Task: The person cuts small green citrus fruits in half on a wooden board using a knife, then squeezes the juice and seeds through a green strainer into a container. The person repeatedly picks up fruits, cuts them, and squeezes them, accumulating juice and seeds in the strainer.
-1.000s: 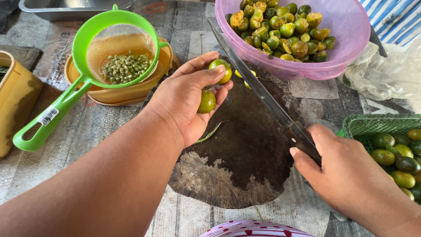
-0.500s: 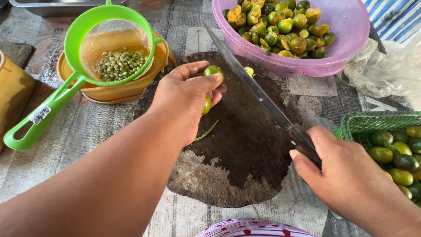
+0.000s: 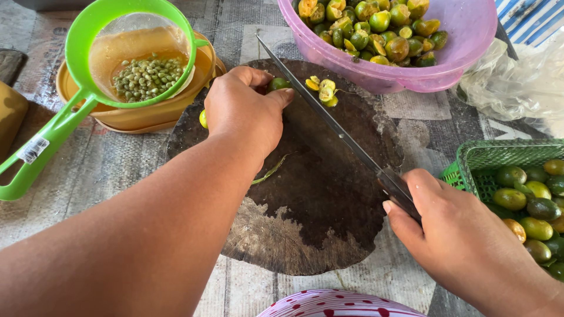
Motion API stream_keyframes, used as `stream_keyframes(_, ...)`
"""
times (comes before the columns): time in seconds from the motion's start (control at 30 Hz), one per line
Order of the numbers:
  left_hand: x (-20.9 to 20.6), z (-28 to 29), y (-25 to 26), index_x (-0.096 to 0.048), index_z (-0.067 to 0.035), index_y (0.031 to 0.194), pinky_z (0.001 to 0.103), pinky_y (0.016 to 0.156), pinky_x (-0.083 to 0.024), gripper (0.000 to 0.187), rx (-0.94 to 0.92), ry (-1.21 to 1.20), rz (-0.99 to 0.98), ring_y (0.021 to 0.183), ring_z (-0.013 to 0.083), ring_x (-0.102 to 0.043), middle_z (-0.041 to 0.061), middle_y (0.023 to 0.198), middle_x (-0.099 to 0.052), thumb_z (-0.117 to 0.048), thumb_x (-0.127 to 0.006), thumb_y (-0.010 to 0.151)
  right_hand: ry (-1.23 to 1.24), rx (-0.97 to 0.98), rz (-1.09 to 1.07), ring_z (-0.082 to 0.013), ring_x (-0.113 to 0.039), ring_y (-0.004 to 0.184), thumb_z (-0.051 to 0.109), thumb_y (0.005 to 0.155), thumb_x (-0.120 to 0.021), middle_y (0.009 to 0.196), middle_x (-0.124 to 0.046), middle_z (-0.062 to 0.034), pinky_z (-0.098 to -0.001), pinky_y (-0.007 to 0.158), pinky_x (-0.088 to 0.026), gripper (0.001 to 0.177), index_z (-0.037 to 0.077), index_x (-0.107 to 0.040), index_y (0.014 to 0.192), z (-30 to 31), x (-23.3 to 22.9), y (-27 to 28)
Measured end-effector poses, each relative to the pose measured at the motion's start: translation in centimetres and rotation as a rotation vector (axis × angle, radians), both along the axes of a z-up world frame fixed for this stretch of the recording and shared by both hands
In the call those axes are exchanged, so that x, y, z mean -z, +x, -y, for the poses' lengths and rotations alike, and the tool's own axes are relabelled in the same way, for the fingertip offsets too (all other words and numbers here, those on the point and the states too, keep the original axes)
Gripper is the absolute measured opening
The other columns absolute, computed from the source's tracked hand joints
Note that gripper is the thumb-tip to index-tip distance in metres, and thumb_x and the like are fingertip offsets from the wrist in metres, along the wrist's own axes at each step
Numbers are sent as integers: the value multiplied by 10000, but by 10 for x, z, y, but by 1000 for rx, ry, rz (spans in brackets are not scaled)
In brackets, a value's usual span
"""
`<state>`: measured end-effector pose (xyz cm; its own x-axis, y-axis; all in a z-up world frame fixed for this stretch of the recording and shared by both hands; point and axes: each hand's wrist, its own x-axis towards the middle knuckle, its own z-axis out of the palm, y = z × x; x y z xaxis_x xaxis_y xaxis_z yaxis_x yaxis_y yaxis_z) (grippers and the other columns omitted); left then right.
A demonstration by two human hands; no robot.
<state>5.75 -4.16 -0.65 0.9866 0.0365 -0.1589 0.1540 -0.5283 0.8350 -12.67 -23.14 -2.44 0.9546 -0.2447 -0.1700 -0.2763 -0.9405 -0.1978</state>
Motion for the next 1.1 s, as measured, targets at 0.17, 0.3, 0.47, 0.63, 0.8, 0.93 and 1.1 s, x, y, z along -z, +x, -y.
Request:
stream_keyframes(0.17,7,-2,4,-759,-100,1040,321,806,-574,304,37,11,19,858,145,-751,39,961,-788,-228,-845,778,-63,69,-68,-422,-686,929,424,914,-647,938,-712,-161,-530,782,-528,385,76,-523,1023,0,-3,-5)
stream_keyframes(0.3,8,-5,7,-756,-111,1031,318,775,-563,302,70,29,36,819,137,-742,25,935,-782,-228,-851,768,-96,82,-125,-410,-698,927,455,918,-639,931,-715,-143,-525,788,-542,402,82,-509,993,1,-6,-6)
stream_keyframes(0.47,4,-7,8,-756,-109,1031,310,775,-572,265,109,51,-2,820,137,-752,33,926,-788,-218,-830,801,-89,71,-187,-415,-698,917,451,932,-635,911,-717,-157,-523,786,-541,393,85,-497,979,0,-8,-2)
stream_keyframes(0.63,1,-8,10,-758,-120,1005,319,768,-567,241,144,60,-1,848,122,-741,16,948,-776,-217,-824,794,-49,19,-180,-433,-690,893,418,953,-628,871,-705,-188,-525,764,-538,392,62,-467,977,-14,-11,14)
stream_keyframes(0.8,5,-9,13,-758,-122,1025,352,794,-557,300,157,89,39,859,179,-737,61,954,-773,-253,-861,775,-63,-6,-165,-454,-688,835,369,988,-601,809,-691,-229,-535,718,-546,367,38,-440,995,-36,-20,47)
stream_keyframes(0.93,11,-11,17,-767,-113,989,353,794,-558,301,189,74,133,861,195,-739,71,956,-775,-220,-872,728,-21,-84,-53,-500,-678,784,334,952,-634,773,-680,-284,-581,687,-537,369,17,-449,990,-51,-33,74)
stream_keyframes(1.1,18,-8,17,-769,-66,920,350,791,-566,223,184,52,208,829,213,-749,101,909,-782,-200,-858,765,-61,-107,-21,-497,-691,786,296,936,-615,777,-679,-298,-568,704,-552,345,-13,-463,928,-60,-39,99)
